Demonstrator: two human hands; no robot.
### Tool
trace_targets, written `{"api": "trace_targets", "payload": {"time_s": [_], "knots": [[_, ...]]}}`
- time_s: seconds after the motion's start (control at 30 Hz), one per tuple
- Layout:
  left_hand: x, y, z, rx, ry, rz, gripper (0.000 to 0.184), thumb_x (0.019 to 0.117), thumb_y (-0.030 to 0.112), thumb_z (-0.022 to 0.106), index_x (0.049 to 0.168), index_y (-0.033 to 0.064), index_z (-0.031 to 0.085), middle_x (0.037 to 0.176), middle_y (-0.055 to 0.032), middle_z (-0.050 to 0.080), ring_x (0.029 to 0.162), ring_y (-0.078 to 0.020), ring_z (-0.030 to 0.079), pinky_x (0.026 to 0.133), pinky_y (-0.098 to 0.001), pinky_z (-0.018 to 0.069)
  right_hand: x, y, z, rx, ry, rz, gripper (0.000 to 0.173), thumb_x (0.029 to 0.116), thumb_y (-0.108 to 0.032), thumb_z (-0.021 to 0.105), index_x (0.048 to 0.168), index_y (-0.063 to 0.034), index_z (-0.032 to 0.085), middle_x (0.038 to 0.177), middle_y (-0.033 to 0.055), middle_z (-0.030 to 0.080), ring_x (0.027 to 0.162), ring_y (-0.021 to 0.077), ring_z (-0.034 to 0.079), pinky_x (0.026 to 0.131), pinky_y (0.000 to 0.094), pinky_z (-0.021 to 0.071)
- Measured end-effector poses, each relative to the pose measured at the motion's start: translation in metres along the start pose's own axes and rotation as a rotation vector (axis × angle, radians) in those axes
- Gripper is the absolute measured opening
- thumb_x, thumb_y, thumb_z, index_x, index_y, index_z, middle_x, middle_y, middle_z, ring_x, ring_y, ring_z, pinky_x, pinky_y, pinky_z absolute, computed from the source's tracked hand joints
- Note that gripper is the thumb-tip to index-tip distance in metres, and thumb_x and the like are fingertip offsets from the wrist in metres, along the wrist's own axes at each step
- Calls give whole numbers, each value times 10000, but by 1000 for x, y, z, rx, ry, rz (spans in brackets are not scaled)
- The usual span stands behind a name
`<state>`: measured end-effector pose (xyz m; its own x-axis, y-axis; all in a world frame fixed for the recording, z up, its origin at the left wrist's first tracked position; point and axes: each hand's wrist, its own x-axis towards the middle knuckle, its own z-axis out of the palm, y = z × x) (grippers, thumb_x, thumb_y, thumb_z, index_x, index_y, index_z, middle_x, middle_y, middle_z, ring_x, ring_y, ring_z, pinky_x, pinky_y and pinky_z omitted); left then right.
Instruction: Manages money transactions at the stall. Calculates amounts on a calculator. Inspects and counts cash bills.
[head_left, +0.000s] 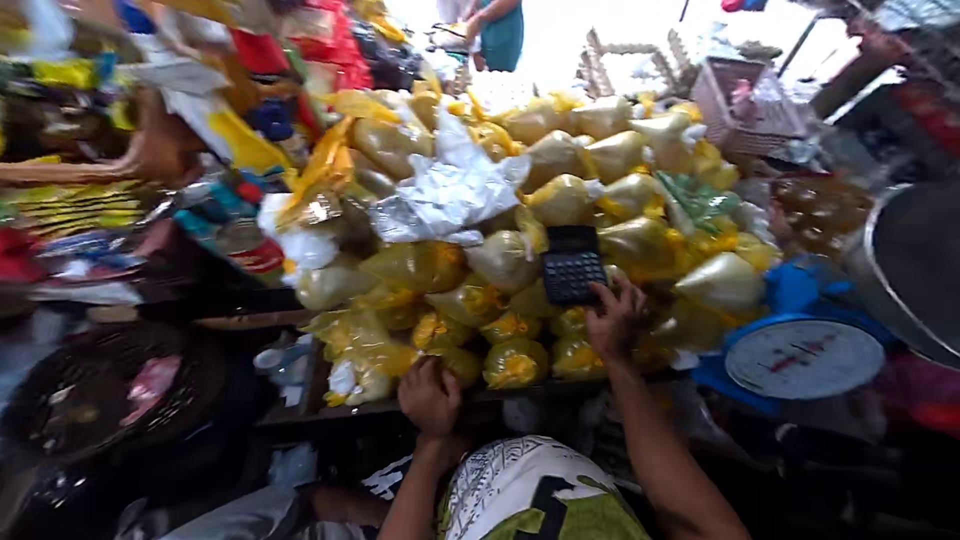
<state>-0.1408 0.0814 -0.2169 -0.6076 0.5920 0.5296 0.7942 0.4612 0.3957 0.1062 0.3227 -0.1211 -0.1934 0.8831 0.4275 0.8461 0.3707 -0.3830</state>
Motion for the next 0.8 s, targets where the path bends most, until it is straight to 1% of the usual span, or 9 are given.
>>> {"api": "trace_targets", "payload": {"time_s": [0.07,0.13,0.23,0.27,0.33,0.47,0.63,0.7,0.8], "knots": [[1,0,1,-18,20,4,447,984,427,431,1160,121,706,1209,-149,685,1137,-347,632,923,-521,501,-1,-2,-2,-8,-28,1,466,802,-208,764,1259,-286,710,1475,107,529,1386,379,446,1052,630,413],[0,1,2,-24,25,3,450,986,429,422,1154,122,705,1209,-156,682,1136,-350,628,916,-513,495,-3,-3,-4,-9,-45,-8,501,782,-272,723,1281,-279,690,1489,112,510,1385,385,437,1040,630,412],[0,1,1,-26,25,5,451,989,428,411,1157,125,701,1212,-148,680,1146,-347,619,941,-505,480,-2,-7,-8,8,-60,-31,517,861,-539,661,1291,-253,679,1522,126,476,1407,376,417,1078,620,390],[0,1,1,-22,23,5,447,989,426,411,1159,130,701,1214,-142,680,1149,-344,617,946,-503,477,0,-11,-8,1,-52,-40,573,879,-643,611,1294,-254,678,1534,123,463,1416,368,408,1092,615,375],[0,-1,1,-12,19,4,451,989,433,409,1164,137,700,1218,-132,679,1157,-343,613,952,-505,473,4,-20,-9,-32,-34,-54,667,883,-750,537,1331,-273,663,1556,114,443,1445,352,380,1117,612,351],[1,-3,1,-19,25,8,461,988,454,402,1158,145,699,1211,-133,676,1149,-332,611,930,-500,472,16,-36,-4,-33,8,-115,646,920,-746,490,1349,-293,658,1569,120,430,1466,359,352,1157,634,289],[0,-4,-1,-21,23,17,460,995,444,396,1158,138,698,1210,-141,678,1153,-343,614,932,-497,476,20,-39,8,-56,-126,-57,659,970,-783,299,1293,-347,672,1659,107,308,1540,395,216,1176,740,144],[2,-5,-1,-21,32,21,455,994,442,398,1151,139,699,1202,-138,679,1137,-340,617,923,-492,480,21,-42,-2,-29,-86,-57,645,983,-760,311,1261,-324,696,1656,91,325,1546,377,219,1180,732,151],[0,-9,-2,-12,43,13,444,991,442,403,1141,152,702,1194,-121,682,1119,-323,620,902,-482,483,12,-38,-13,-33,22,-43,609,999,-707,366,1260,-271,702,1590,94,420,1507,362,300,1183,689,211]]}}
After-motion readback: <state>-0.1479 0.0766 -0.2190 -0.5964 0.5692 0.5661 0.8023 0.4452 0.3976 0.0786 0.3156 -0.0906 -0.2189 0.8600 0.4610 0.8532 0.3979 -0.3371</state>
